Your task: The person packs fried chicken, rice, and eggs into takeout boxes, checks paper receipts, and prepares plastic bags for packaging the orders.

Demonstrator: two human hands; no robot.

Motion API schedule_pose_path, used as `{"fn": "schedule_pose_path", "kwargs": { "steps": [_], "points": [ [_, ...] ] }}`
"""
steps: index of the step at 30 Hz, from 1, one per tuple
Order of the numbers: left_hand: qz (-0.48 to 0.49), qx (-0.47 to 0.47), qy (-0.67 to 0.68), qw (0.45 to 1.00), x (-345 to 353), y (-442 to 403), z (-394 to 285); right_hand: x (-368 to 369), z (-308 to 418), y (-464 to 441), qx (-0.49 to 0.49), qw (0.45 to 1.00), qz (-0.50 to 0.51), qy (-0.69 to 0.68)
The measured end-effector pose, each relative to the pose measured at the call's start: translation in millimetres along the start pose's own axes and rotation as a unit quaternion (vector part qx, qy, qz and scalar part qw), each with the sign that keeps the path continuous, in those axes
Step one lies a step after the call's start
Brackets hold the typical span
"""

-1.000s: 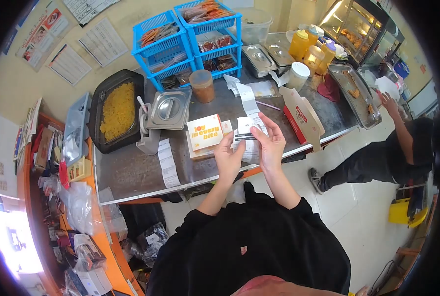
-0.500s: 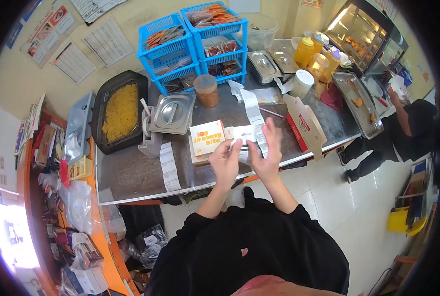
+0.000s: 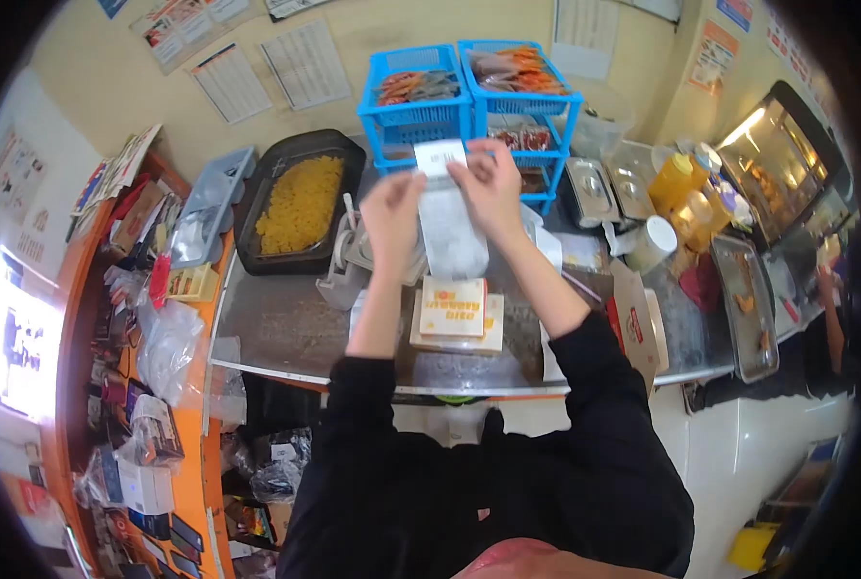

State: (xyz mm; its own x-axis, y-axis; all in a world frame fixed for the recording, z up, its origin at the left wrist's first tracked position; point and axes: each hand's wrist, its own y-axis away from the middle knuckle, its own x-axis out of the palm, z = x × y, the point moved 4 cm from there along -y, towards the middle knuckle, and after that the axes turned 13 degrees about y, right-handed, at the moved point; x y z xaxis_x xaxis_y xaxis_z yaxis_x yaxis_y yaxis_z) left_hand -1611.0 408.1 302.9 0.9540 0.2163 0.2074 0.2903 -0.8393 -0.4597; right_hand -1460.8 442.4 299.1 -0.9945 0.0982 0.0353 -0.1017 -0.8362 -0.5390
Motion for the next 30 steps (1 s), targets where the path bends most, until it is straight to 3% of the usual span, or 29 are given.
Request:
{"fn": "schedule_pose_path", "kwargs": {
  "steps": [2, 4, 7, 10, 11, 15, 17, 19, 20, 21, 22, 23, 25, 26, 27, 30],
  "points": [
    [-0.025, 0.046, 0.115, 0.992, 5, -50, 10, 24, -14, -51, -0.041, 0.999, -0.004, -0.003],
    [-0.008, 0.029, 0.099, 0.995, 8, -88, 24, 47, -48, -88, -0.066, 0.998, -0.002, -0.006],
    [0.012, 0.157, -0.126, 0.979, -3, -130, 64, 71, -74, -114, -0.072, 0.994, -0.016, 0.076],
    [0.011, 0.196, -0.235, 0.952, -6, -136, 81, 82, -87, -116, -0.047, 0.99, -0.027, 0.128],
    [0.01, 0.138, -0.225, 0.964, -7, -135, 85, 84, -88, -114, -0.048, 0.988, -0.028, 0.142],
    [0.021, 0.153, -0.215, 0.964, -8, -133, 88, 87, -90, -109, -0.093, 0.973, -0.036, 0.209],
    [0.03, 0.245, -0.247, 0.937, -10, -138, 93, 88, -89, -111, -0.151, 0.958, -0.034, 0.242],
    [0.056, 0.23, -0.258, 0.937, -11, -138, 88, 86, -83, -108, -0.179, 0.94, -0.019, 0.291],
    [0.062, 0.13, -0.252, 0.957, -9, -133, 78, 83, -76, -105, -0.145, 0.926, 0.014, 0.349],
    [0.068, 0.2, -0.29, 0.934, -16, -144, 91, 82, -83, -109, -0.107, 0.903, 0.037, 0.415],
    [0.07, 0.185, -0.255, 0.946, -22, -151, 98, 82, -95, -111, -0.118, 0.889, 0.041, 0.44],
    [0.039, 0.098, -0.239, 0.965, -26, -145, 88, 83, -86, -111, -0.081, 0.889, 0.094, 0.441],
    [0.061, 0.135, -0.282, 0.948, -41, -154, 96, 84, -86, -114, -0.1, 0.892, 0.104, 0.429],
    [0.048, 0.108, -0.357, 0.927, -46, -151, 92, 86, -79, -113, -0.105, 0.874, 0.105, 0.463],
    [0.017, 0.124, -0.323, 0.938, -51, -146, 86, 87, -80, -113, -0.141, 0.86, 0.101, 0.48],
    [-0.057, 0.139, -0.125, 0.981, -85, -112, 49, 85, -40, -93, -0.063, 0.786, 0.142, 0.599]
  ]
}}
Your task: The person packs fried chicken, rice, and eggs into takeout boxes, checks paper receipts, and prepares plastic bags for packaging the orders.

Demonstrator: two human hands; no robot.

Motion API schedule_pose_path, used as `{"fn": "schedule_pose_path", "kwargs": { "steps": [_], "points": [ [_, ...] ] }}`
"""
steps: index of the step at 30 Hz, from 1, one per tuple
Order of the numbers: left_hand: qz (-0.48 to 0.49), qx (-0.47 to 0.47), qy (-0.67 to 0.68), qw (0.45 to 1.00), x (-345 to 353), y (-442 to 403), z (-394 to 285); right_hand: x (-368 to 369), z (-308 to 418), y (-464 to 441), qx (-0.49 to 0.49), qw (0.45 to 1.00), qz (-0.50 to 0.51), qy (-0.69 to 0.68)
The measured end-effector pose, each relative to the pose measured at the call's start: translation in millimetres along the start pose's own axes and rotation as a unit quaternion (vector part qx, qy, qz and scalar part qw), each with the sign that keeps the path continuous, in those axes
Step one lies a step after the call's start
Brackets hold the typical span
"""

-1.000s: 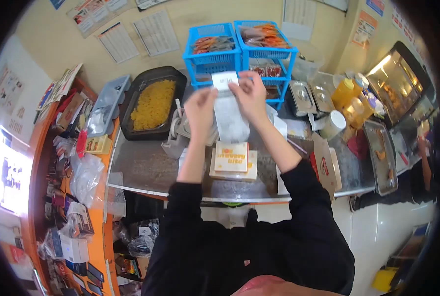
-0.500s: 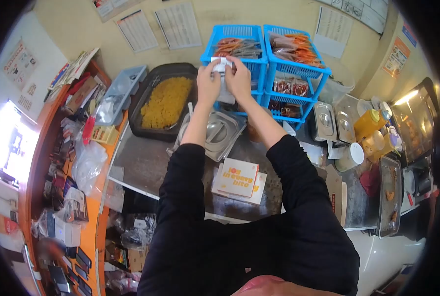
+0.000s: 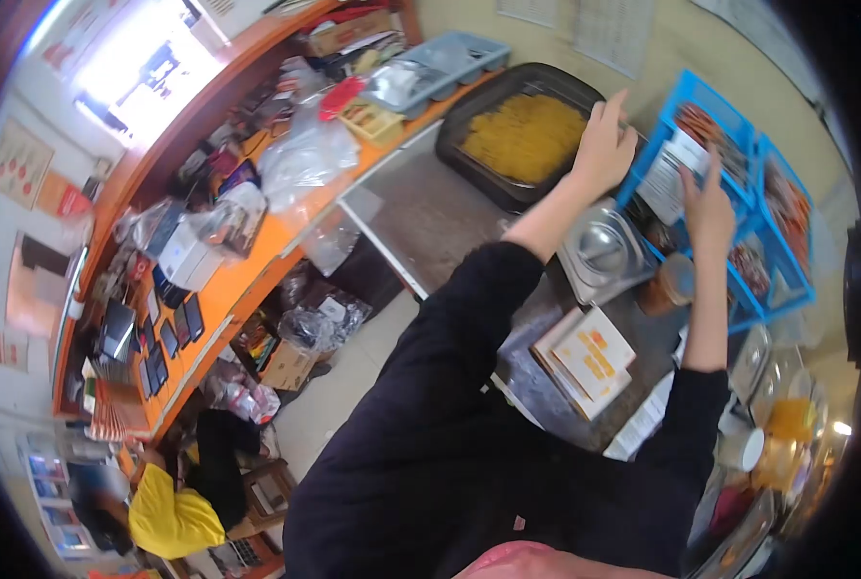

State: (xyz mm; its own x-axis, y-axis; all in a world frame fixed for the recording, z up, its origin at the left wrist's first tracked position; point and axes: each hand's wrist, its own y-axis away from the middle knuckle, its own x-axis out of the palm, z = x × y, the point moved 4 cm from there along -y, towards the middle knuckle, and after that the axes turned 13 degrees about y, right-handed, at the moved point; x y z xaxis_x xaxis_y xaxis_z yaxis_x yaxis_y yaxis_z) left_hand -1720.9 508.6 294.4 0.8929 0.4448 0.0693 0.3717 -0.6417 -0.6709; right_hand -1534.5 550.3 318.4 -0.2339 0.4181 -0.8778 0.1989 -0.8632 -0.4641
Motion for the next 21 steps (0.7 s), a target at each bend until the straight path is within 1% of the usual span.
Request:
{"fn": "schedule_pose_path", "kwargs": {
  "steps": [1, 2, 3, 4, 5, 6, 7, 8, 9, 10, 11, 13, 14, 15, 16, 17, 18, 20, 21],
  "points": [
    [-0.03, -0.012, 0.076, 0.997, -26, 14, -10, -16, 12, 11, -0.012, 0.999, -0.025, 0.025],
    [-0.048, 0.008, 0.018, 0.999, -60, 31, -28, -27, 26, 20, -0.023, 0.997, -0.05, 0.052],
    [-0.063, 0.026, -0.039, 0.997, -100, 47, -46, -33, 47, 28, -0.074, 0.995, -0.046, 0.046],
    [-0.096, -0.001, -0.093, 0.991, -148, 64, -42, -36, 69, 36, -0.123, 0.991, -0.042, 0.041],
    [-0.15, -0.042, -0.091, 0.984, -202, 80, -33, -37, 96, 45, -0.169, 0.984, -0.038, 0.037],
    [-0.179, -0.052, -0.166, 0.968, -261, 97, -26, -34, 129, 54, -0.206, 0.979, 0.0, 0.011],
    [-0.208, -0.085, -0.204, 0.953, -332, 114, 4, -32, 169, 65, -0.263, 0.963, 0.062, -0.006],
    [-0.197, -0.12, -0.34, 0.912, -405, 136, 26, -27, 210, 78, -0.321, 0.94, 0.112, -0.041],
    [-0.187, -0.17, -0.436, 0.864, -460, 160, 36, -11, 252, 91, -0.353, 0.918, 0.17, -0.051],
    [-0.172, -0.214, -0.526, 0.805, -498, 177, 42, 20, 292, 105, -0.415, 0.876, 0.231, -0.084],
    [-0.072, -0.297, -0.586, 0.75, -515, 196, 51, 43, 335, 120, -0.453, 0.834, 0.306, -0.078],
    [0.049, -0.343, -0.634, 0.692, -523, 225, 54, 108, 412, 153, -0.475, 0.764, 0.435, -0.036],
    [0.07, -0.315, -0.633, 0.704, -520, 231, 50, 147, 442, 169, -0.446, 0.788, 0.423, -0.043],
    [0.063, -0.241, -0.653, 0.716, -538, 241, 65, 184, 469, 182, -0.419, 0.811, 0.404, -0.048],
    [0.055, -0.166, -0.669, 0.723, -563, 261, 93, 210, 494, 188, -0.395, 0.851, 0.342, -0.054],
    [0.049, -0.09, -0.682, 0.725, -581, 272, 108, 232, 514, 194, -0.366, 0.886, 0.279, -0.06],
    [0.035, -0.079, -0.653, 0.752, -593, 268, 110, 250, 532, 198, -0.335, 0.915, 0.213, -0.067],
    [0.012, -0.064, -0.59, 0.805, -604, 270, 112, 285, 558, 208, -0.344, 0.922, 0.145, -0.1],
    [-0.01, -0.089, -0.581, 0.809, -604, 260, 103, 292, 565, 208, -0.347, 0.924, 0.11, -0.115]
  ]
}}
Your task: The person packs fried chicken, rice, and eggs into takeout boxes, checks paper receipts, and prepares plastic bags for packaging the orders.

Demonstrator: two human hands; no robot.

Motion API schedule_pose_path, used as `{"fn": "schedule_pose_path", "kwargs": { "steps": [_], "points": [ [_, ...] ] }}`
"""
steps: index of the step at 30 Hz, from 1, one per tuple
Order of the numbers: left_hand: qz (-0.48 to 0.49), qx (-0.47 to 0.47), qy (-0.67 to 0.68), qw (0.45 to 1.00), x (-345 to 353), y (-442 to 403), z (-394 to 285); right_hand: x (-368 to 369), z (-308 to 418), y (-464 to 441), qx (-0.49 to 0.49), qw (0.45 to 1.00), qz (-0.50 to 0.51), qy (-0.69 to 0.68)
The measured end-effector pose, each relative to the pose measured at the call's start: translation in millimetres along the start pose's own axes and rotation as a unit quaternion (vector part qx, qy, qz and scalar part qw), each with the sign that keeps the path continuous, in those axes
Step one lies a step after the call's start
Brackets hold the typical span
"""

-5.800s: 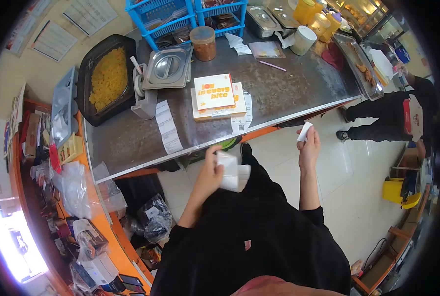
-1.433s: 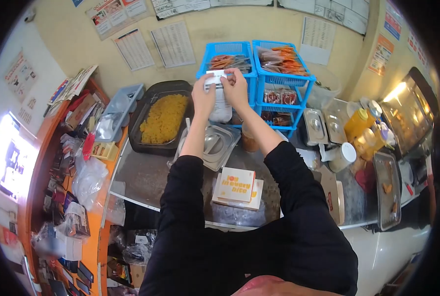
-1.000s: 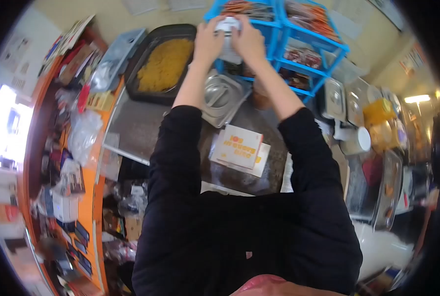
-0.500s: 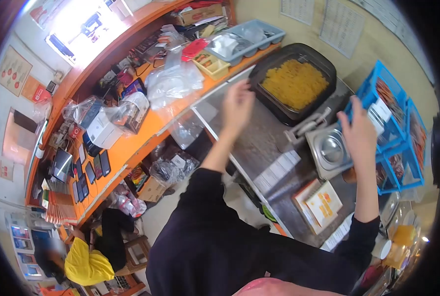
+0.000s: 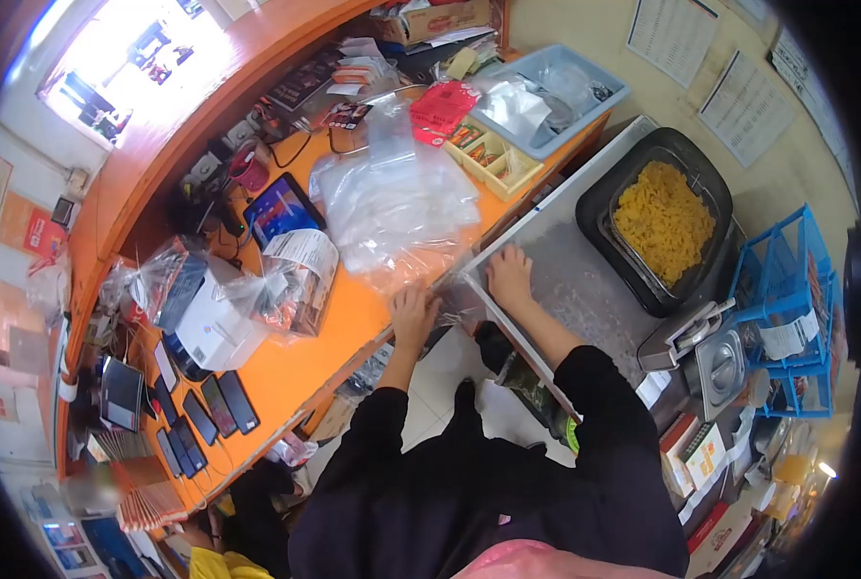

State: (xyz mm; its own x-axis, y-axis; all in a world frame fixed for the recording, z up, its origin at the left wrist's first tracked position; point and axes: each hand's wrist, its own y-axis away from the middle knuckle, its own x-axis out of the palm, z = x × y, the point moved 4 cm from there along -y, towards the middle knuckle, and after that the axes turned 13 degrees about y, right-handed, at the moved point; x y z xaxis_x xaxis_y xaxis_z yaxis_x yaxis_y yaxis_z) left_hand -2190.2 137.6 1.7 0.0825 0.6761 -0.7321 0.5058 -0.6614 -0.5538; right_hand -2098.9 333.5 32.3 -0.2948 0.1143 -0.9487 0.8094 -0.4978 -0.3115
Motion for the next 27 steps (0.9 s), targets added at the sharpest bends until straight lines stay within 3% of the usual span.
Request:
{"fn": "schedule_pose_path", "kwargs": {
  "steps": [2, 5, 6, 7, 8, 9, 10, 11, 12, 13, 14, 15, 16, 17, 18, 20, 22, 23, 25, 27],
  "points": [
    [0.002, -0.057, 0.026, 0.998, -25, -29, -21, 0, 12, -7, 0.05, 0.995, 0.047, -0.068],
    [0.081, 0.056, 0.006, 0.995, 5, -34, 10, -35, 36, -22, 0.154, 0.961, 0.085, -0.213],
    [0.08, 0.065, 0.061, 0.993, 10, -27, 14, 28, 40, -30, 0.03, 0.973, 0.011, -0.23],
    [0.084, 0.081, 0.125, 0.985, 16, -19, 16, 15, 52, -38, -0.053, 0.989, 0.092, -0.102],
    [0.114, 0.079, 0.15, 0.979, 11, -17, 4, 3, 54, -36, -0.021, 0.975, 0.147, -0.167],
    [0.143, 0.052, 0.248, 0.957, 17, 2, 18, 19, 55, -25, 0.089, 0.944, 0.145, -0.283],
    [0.138, 0.033, 0.246, 0.959, 2, 8, 6, 21, 65, -18, 0.07, 0.964, 0.029, -0.256],
    [0.134, 0.014, 0.243, 0.96, -14, 14, -7, -32, 72, -3, 0.036, 0.97, 0.108, -0.213],
    [0.102, -0.178, 0.392, 0.897, -26, 24, -2, -77, 76, 16, -0.035, 0.958, 0.106, -0.265],
    [0.051, -0.223, 0.491, 0.841, -42, 26, -12, -101, 71, 42, -0.078, 0.944, 0.053, -0.318],
    [0.109, -0.234, 0.523, 0.812, -49, 30, -16, -119, 75, 75, -0.124, 0.921, -0.002, -0.369],
    [0.166, -0.248, 0.549, 0.781, -57, 34, -20, -116, 81, 112, -0.093, 0.888, 0.058, -0.446],
    [0.323, -0.216, 0.506, 0.77, -55, 36, -15, -161, 77, 141, -0.14, 0.855, 0.091, -0.491],
    [0.471, -0.179, 0.443, 0.741, -58, 42, -19, -181, 72, 168, -0.147, 0.861, 0.156, -0.462],
    [0.493, -0.189, 0.517, 0.674, -67, 46, -56, -198, 65, 195, -0.153, 0.862, 0.219, -0.43],
    [0.519, -0.201, 0.649, 0.519, -82, 59, -150, -242, 43, 243, -0.124, 0.847, 0.255, -0.45],
    [0.699, -0.315, 0.607, 0.21, -62, 131, -150, -260, 25, 292, -0.092, 0.85, 0.25, -0.455],
    [0.736, -0.336, 0.529, 0.256, -66, 156, -163, -268, 19, 316, -0.076, 0.85, 0.245, -0.459],
    [0.77, -0.344, 0.469, 0.261, -70, 192, -197, -282, 6, 363, -0.007, 0.81, 0.293, -0.509],
    [0.775, -0.33, 0.508, 0.179, -62, 212, -212, -312, -14, 397, 0.029, 0.803, 0.345, -0.485]
  ]
}}
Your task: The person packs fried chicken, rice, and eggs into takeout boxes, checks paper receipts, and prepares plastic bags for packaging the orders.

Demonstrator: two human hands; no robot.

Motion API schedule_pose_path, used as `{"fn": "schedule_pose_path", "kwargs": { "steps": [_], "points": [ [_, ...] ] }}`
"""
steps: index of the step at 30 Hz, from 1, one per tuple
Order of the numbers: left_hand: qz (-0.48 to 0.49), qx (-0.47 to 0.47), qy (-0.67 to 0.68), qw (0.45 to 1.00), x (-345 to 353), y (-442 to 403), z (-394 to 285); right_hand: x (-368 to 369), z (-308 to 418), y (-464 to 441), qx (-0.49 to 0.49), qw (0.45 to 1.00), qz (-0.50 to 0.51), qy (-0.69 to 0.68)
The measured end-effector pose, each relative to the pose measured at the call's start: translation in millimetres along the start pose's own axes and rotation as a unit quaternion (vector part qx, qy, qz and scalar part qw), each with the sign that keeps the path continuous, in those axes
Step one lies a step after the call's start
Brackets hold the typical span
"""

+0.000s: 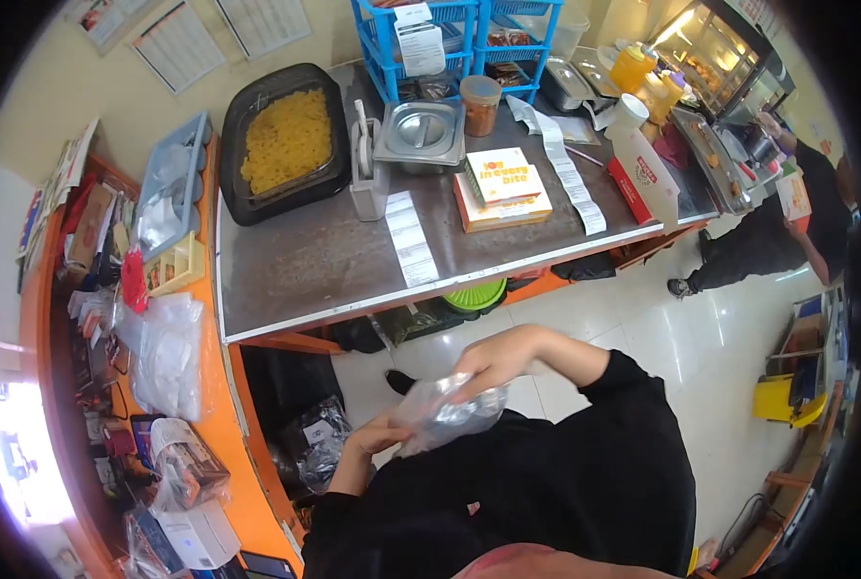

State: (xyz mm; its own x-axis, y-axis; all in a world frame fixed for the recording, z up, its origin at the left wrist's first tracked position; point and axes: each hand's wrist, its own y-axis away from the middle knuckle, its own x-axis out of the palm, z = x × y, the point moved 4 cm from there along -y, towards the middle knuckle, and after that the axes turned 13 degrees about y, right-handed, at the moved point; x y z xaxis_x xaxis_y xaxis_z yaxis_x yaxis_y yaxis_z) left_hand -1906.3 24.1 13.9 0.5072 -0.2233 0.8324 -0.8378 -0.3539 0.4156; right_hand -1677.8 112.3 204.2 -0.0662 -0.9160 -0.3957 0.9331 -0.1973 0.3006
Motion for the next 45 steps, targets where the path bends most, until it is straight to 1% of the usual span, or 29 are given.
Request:
{"fn": "schedule_pose_path", "kwargs": {
  "steps": [2, 5, 7, 8, 9, 10, 11, 13, 16, 18, 20, 21, 23, 24, 25, 27, 28, 30, 31, 33, 36, 37, 38, 39, 40, 41, 43, 44, 45],
  "points": [
    [0.079, -0.068, 0.032, 0.994, -10, -3, 7, 6, -26, 38, -0.004, 0.998, -0.027, -0.059],
    [0.139, -0.036, 0.007, 0.99, 86, -18, 9, 28, -99, 73, 0.009, 0.982, -0.045, -0.181],
    [0.125, 0.004, -0.042, 0.991, 117, -29, 20, 31, -79, 87, 0.001, 0.952, -0.06, -0.299],
    [0.082, 0.056, 0.008, 0.995, 100, -33, 18, 31, -74, 92, -0.003, 0.932, -0.067, -0.357],
    [0.038, 0.107, 0.058, 0.992, 70, -38, 17, 35, -77, 96, 0.021, 0.933, -0.023, -0.359],
    [-0.006, 0.157, 0.111, 0.981, 53, -39, 19, 36, -77, 99, -0.001, 0.932, -0.033, -0.362],
    [0.009, 0.224, 0.239, 0.945, 92, -34, 0, 36, -78, 103, -0.021, 0.93, -0.041, -0.365],
    [0.147, 0.23, 0.246, 0.93, 151, -37, -2, 40, -80, 108, -0.021, 0.918, -0.069, -0.389],
    [0.005, 0.175, 0.186, 0.967, 106, -74, 36, 44, -101, 112, -0.019, 0.924, -0.087, -0.373],
    [-0.103, 0.172, 0.16, 0.966, 96, -81, 39, 41, -101, 120, 0.02, 0.924, -0.101, -0.368],
    [-0.14, 0.209, 0.154, 0.955, 105, -73, 23, 44, -121, 131, 0.082, 0.935, -0.106, -0.328],
    [-0.159, 0.229, 0.15, 0.949, 111, -70, 10, 42, -106, 130, 0.056, 0.925, -0.109, -0.36],
    [0.071, 0.11, 0.23, 0.964, 110, -82, 3, 41, -116, 128, 0.086, 0.96, -0.069, -0.257],
    [0.088, 0.086, 0.202, 0.972, 111, -84, 2, 39, -121, 128, 0.101, 0.973, -0.049, -0.204],
    [0.106, 0.062, 0.173, 0.977, 112, -86, 1, 34, -121, 128, 0.094, 0.972, -0.079, -0.199],
    [-0.06, 0.079, -0.012, 0.995, 113, -88, 5, 24, -109, 131, 0.085, 0.967, -0.136, -0.197],
    [-0.051, 0.112, 0.023, 0.992, 115, -88, 6, 15, -95, 138, 0.104, 0.96, -0.143, -0.215],
    [-0.028, 0.188, 0.086, 0.978, 135, -88, -9, 18, -111, 139, 0.038, 0.952, -0.174, -0.248],
    [-0.043, 0.184, 0.145, 0.971, 155, -84, -14, 18, -114, 141, 0.051, 0.959, -0.164, -0.225],
    [-0.061, 0.18, 0.111, 0.975, 159, -88, -6, 14, -99, 141, 0.076, 0.969, -0.147, -0.182],
    [-0.055, 0.214, 0.096, 0.97, 144, -98, 6, 14, -102, 139, 0.067, 0.961, -0.204, -0.174],
    [-0.048, 0.233, 0.098, 0.966, 135, -103, 10, 11, -106, 141, 0.115, 0.952, -0.248, -0.136],
    [-0.058, 0.262, 0.097, 0.959, 134, -104, 9, 3, -102, 146, 0.16, 0.907, -0.386, 0.039],
    [-0.07, 0.288, 0.098, 0.95, 132, -105, 8, 2, -90, 150, 0.198, 0.815, -0.502, 0.21],
    [-0.084, 0.312, 0.1, 0.941, 131, -105, 9, 9, -75, 151, 0.225, 0.682, -0.589, 0.369],
    [-0.11, 0.33, 0.102, 0.932, 128, -106, 8, 25, -69, 142, 0.197, 0.622, -0.608, 0.452],
    [-0.132, 0.316, 0.138, 0.929, 132, -112, 9, 85, -70, 101, 0.201, 0.732, -0.644, 0.101],
    [-0.146, 0.305, 0.157, 0.928, 134, -115, 13, 107, -73, 78, 0.158, 0.765, -0.624, 0.008],
    [-0.153, 0.306, 0.146, 0.928, 129, -121, 17, 115, -72, 77, 0.161, 0.767, -0.621, 0.0]
  ]
}}
